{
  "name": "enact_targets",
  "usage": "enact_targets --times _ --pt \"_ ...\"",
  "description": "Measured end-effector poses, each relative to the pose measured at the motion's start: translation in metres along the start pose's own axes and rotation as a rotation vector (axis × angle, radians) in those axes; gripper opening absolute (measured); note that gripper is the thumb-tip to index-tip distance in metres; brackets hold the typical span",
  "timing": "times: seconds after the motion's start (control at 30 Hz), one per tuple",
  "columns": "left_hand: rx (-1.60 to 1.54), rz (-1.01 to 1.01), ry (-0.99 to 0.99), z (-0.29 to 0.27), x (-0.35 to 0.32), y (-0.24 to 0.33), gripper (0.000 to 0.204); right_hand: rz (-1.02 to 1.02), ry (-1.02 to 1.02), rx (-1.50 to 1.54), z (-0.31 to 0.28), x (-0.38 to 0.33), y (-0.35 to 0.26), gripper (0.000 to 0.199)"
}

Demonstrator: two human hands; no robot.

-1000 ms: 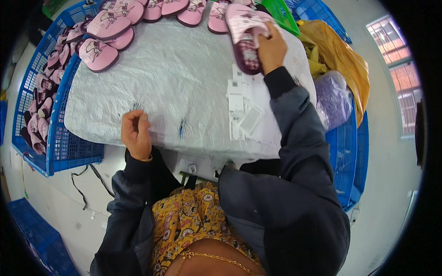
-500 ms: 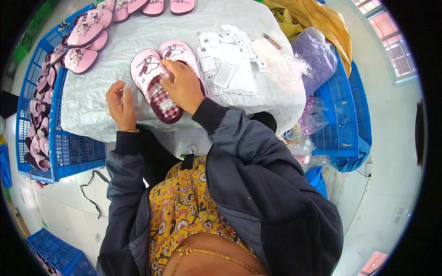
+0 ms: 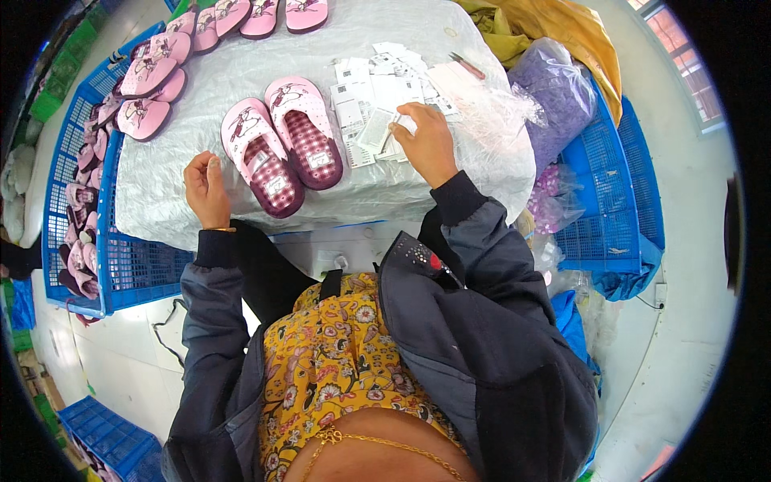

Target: The person repeatedly picks up pairs of pink slippers, peels small white labels, and sticks them onto the slippers. They then place the labeled slippers into a green basket. The process is repeated for multiple pairs.

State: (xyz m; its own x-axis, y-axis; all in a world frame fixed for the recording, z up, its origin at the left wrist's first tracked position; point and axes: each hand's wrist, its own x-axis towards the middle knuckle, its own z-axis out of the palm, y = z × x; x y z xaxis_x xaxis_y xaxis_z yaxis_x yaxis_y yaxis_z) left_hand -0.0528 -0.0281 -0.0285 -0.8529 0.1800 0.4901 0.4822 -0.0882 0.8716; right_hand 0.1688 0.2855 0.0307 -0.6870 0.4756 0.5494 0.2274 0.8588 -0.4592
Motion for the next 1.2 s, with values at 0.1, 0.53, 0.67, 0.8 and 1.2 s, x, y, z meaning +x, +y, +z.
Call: enact_targets --times 0.1,0.53,0.67,0.8,1.2 --pt "0.044 -0.021 -0.019 -0.001 0.001 0.002 0.021 -0.13 -0.023 0.014 0.009 0.015 -0.006 0.033" --pt "0.158 -0.058 0.055 0.003 -0.001 0.001 0.017 -0.163 -0.575 -0.225 0.086 0.119 0.01 0.068" --pt "0.125 -0.056 0.045 0.0 -0.002 -0.003 0.016 -0.129 -0.562 -0.094 0.089 0.127 0.016 0.057" --pt "0.153 -0.009 0.03 0.001 -0.002 0.0 0.016 -0.009 -0.511 0.165 0.1 0.133 0.04 0.052" --pt "0.225 -0.021 -0.004 -0.003 -0.002 -0.003 0.02 0.106 -0.029 -0.259 0.064 0.149 0.097 0.042"
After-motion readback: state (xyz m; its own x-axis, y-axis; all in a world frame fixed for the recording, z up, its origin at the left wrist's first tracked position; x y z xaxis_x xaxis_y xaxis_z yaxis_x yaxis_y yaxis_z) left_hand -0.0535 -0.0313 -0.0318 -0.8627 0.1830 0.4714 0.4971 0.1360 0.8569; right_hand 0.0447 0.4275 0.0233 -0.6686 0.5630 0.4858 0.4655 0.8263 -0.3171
